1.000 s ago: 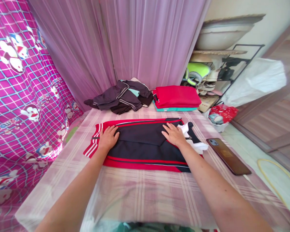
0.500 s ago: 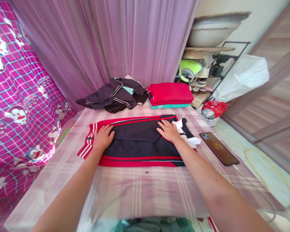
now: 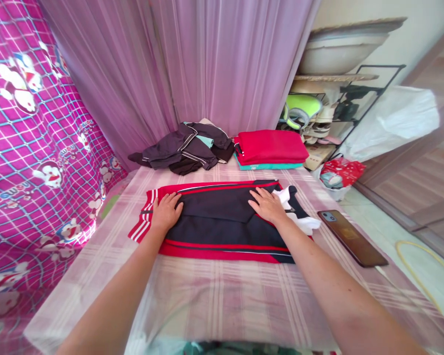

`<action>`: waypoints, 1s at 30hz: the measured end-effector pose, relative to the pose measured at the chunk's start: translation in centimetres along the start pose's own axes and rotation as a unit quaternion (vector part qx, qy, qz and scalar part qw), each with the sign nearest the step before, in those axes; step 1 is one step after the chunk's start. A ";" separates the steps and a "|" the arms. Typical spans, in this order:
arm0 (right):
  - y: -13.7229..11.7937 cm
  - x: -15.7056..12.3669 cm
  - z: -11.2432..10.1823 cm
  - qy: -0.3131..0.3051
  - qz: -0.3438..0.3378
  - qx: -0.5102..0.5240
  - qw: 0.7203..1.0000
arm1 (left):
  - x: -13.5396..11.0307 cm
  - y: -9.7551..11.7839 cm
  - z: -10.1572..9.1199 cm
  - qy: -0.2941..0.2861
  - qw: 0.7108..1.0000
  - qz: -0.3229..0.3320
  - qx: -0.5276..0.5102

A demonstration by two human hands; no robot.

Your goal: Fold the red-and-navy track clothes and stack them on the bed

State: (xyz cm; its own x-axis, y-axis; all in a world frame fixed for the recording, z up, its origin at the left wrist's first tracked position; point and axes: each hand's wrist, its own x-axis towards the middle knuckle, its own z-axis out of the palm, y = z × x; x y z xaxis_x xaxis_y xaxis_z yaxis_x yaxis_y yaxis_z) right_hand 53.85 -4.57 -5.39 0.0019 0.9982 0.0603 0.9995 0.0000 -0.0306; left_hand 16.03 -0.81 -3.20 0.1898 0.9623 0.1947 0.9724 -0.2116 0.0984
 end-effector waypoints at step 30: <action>0.6 0.0 0.8 0.012 -0.009 -0.007 1.000 | -0.3 0.4 -0.2 -0.017 0.999 -0.010 -0.027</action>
State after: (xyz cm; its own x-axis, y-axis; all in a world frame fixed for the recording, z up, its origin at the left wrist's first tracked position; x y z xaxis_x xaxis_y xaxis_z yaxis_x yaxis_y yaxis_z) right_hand 54.47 -4.52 -6.19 -0.0154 0.9964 0.0837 0.9998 0.0167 -0.0147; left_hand 16.36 -1.19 -3.04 0.1759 0.9716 0.1582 0.9675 -0.2002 0.1542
